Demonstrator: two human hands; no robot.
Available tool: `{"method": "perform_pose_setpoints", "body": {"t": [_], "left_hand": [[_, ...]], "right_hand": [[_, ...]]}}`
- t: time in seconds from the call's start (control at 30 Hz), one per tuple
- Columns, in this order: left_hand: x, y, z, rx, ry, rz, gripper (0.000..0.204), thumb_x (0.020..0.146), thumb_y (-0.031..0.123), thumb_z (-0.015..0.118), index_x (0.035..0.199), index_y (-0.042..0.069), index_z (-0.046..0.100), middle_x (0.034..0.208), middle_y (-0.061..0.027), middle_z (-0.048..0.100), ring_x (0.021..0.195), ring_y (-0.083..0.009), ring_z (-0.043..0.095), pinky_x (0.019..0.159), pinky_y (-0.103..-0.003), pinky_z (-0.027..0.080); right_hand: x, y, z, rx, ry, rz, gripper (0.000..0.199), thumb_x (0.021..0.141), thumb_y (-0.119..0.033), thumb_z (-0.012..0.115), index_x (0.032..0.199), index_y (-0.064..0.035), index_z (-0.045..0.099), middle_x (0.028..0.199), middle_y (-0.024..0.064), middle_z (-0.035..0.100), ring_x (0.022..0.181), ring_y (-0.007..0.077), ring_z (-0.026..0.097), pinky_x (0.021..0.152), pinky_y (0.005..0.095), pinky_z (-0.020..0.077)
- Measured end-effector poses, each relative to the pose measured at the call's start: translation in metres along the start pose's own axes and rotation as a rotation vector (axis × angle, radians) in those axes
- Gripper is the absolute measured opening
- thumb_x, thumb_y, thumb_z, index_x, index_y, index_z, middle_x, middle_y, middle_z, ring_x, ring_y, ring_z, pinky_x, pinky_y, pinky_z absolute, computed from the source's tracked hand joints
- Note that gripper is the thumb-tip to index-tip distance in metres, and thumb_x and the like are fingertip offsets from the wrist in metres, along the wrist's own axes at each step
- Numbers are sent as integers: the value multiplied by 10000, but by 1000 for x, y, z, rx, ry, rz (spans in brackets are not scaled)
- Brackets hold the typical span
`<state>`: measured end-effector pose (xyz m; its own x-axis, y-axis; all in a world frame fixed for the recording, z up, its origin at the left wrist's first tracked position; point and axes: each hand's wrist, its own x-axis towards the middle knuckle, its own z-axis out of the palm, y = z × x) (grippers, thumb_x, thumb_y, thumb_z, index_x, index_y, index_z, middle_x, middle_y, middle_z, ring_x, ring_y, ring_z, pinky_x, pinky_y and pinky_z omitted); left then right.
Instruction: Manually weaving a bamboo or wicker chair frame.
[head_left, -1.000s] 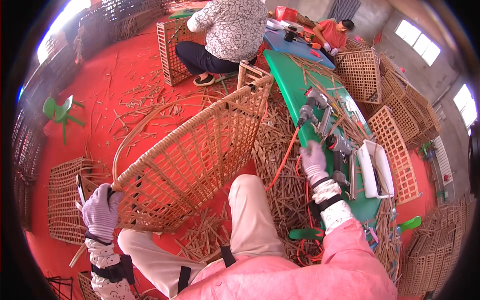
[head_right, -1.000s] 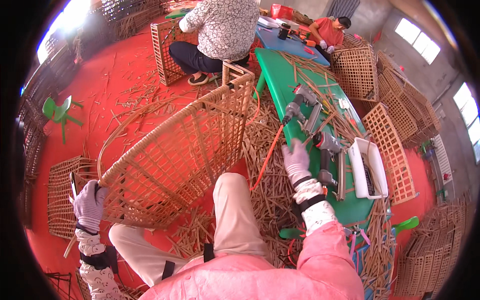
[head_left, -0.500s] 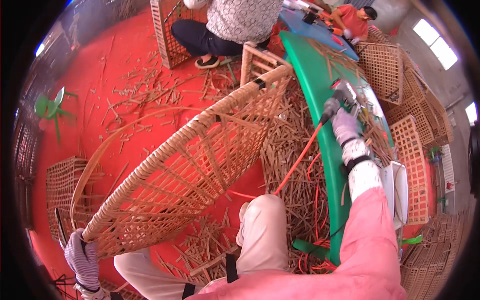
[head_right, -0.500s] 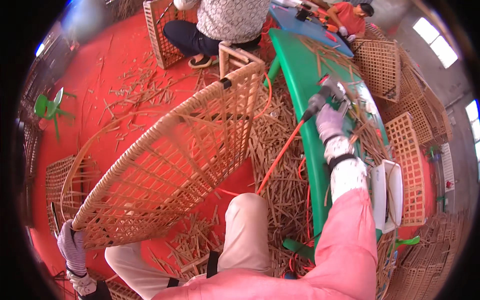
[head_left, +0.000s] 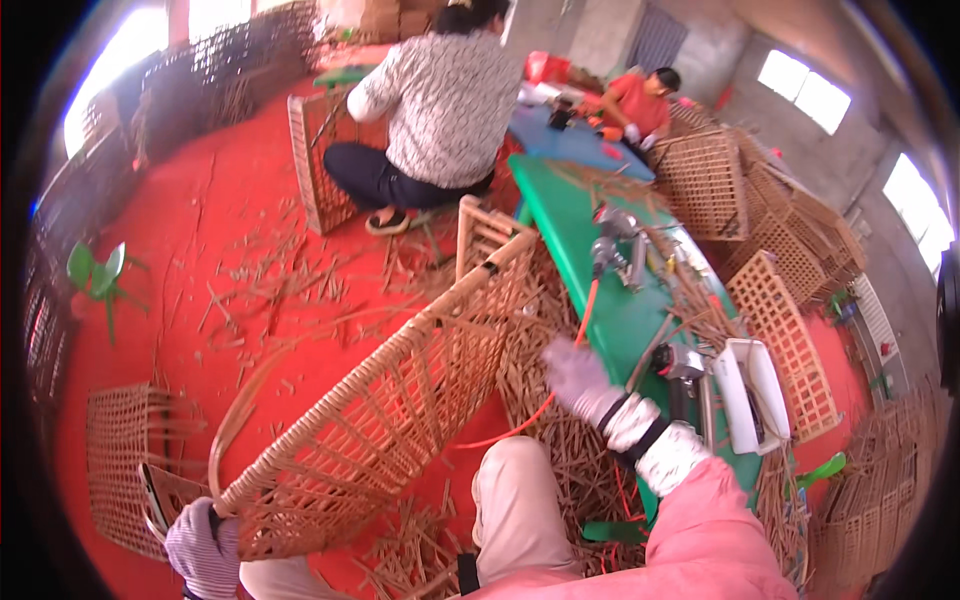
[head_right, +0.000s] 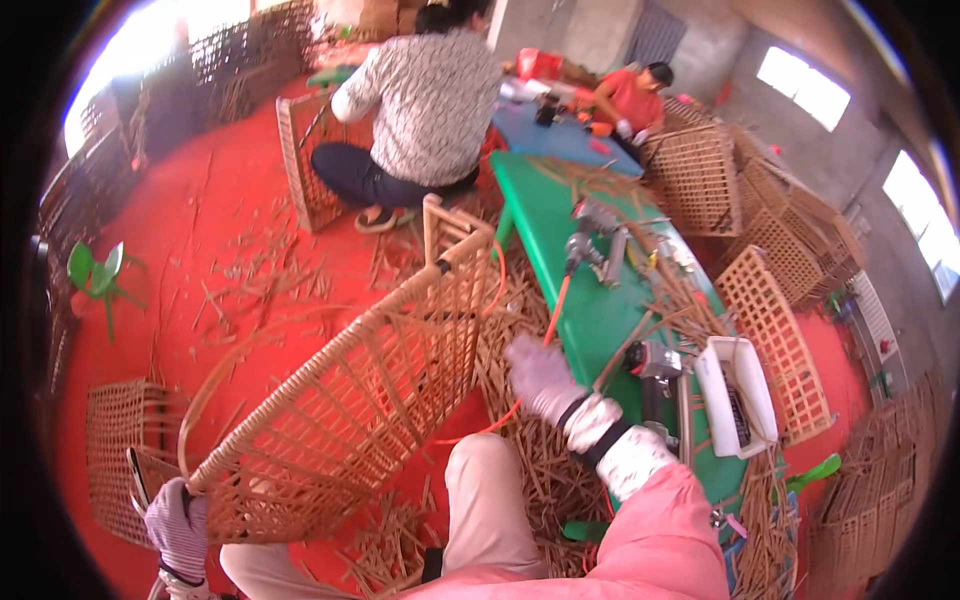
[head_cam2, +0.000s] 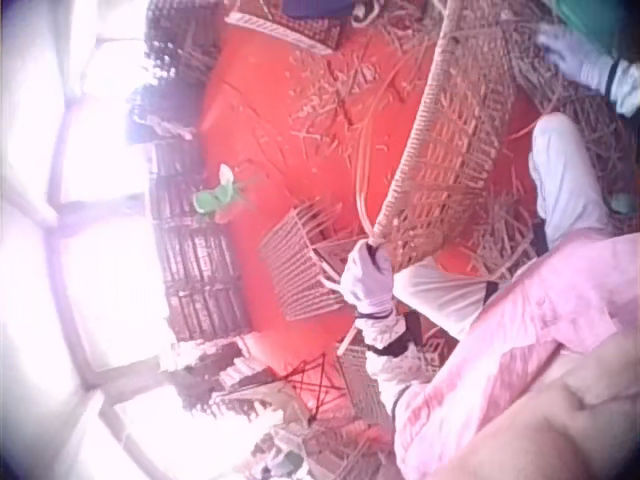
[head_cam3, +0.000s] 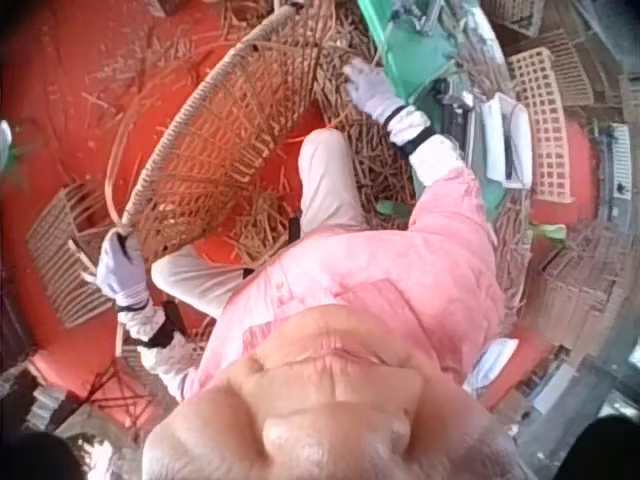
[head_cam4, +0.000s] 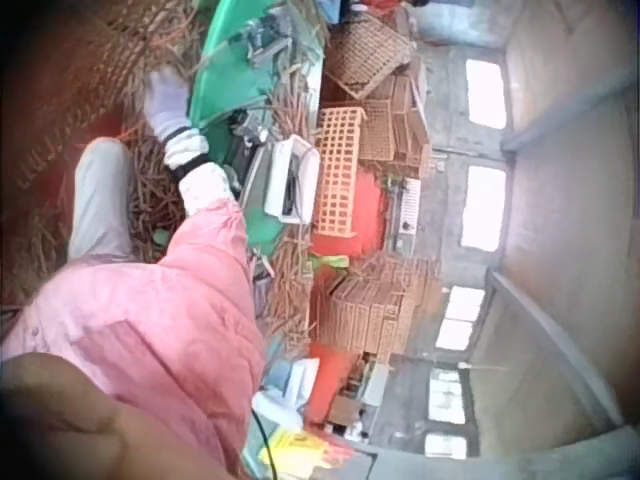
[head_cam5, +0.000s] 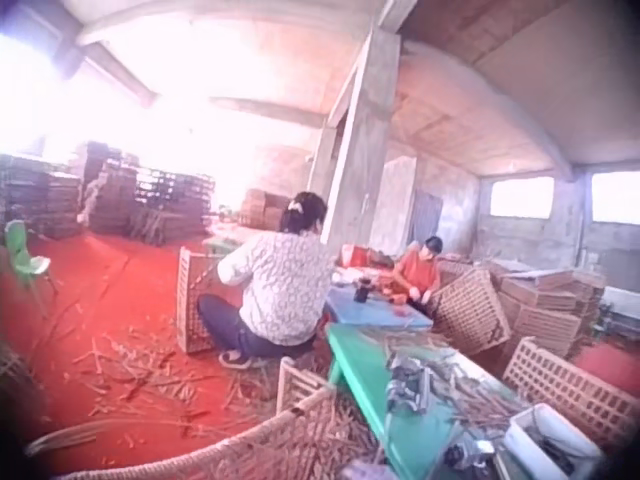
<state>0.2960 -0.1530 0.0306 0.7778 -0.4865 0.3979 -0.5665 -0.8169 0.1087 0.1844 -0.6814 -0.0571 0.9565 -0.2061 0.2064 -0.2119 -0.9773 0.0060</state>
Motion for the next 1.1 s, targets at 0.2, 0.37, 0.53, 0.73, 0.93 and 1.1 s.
{"method": "perform_pose_setpoints", "body": {"t": [0.2,0.37,0.53,0.73,0.93,1.1], "left_hand": [[1,10,-11,-60,51,22,265,782,309,628,804,62,536,663,-137,555,591,-354,552,536,-434,420],[-15,5,-14,-81,32,-19,332,769,372,650,733,70,517,604,-119,532,558,-332,546,519,-417,414],[-32,-30,-18,-98,48,6,381,748,407,660,688,61,512,588,-123,520,545,-333,541,506,-414,403],[-31,-2,-21,-99,17,124,377,740,397,668,688,62,504,576,-117,530,534,-324,545,493,-413,399],[-27,17,-27,-57,-33,12,361,750,389,670,707,62,524,594,-119,559,558,-325,568,522,-423,420],[-9,38,-38,-17,-248,-230,362,807,408,613,759,52,559,646,-153,600,644,-356,600,600,-450,450]], "right_hand": [[-88,-91,21,283,-69,-89,339,772,-213,588,1079,-70,575,1193,139,535,1101,282,521,935,381,422],[-109,-147,9,361,-127,-95,426,802,-232,568,1186,-61,497,1273,150,470,1176,309,454,989,394,366],[-95,-169,-14,655,164,22,680,800,-328,636,1321,-18,329,1293,192,454,1154,304,493,932,364,426],[-62,-164,-12,935,413,134,887,783,-240,705,1398,5,116,1393,224,287,1202,335,439,955,357,410],[-22,-147,-10,809,292,253,827,758,-177,710,1385,3,202,1361,201,368,1171,320,476,946,346,424],[45,-133,-20,779,226,195,770,761,-232,687,1361,12,271,1309,224,435,1158,312,492,946,343,416]]}}
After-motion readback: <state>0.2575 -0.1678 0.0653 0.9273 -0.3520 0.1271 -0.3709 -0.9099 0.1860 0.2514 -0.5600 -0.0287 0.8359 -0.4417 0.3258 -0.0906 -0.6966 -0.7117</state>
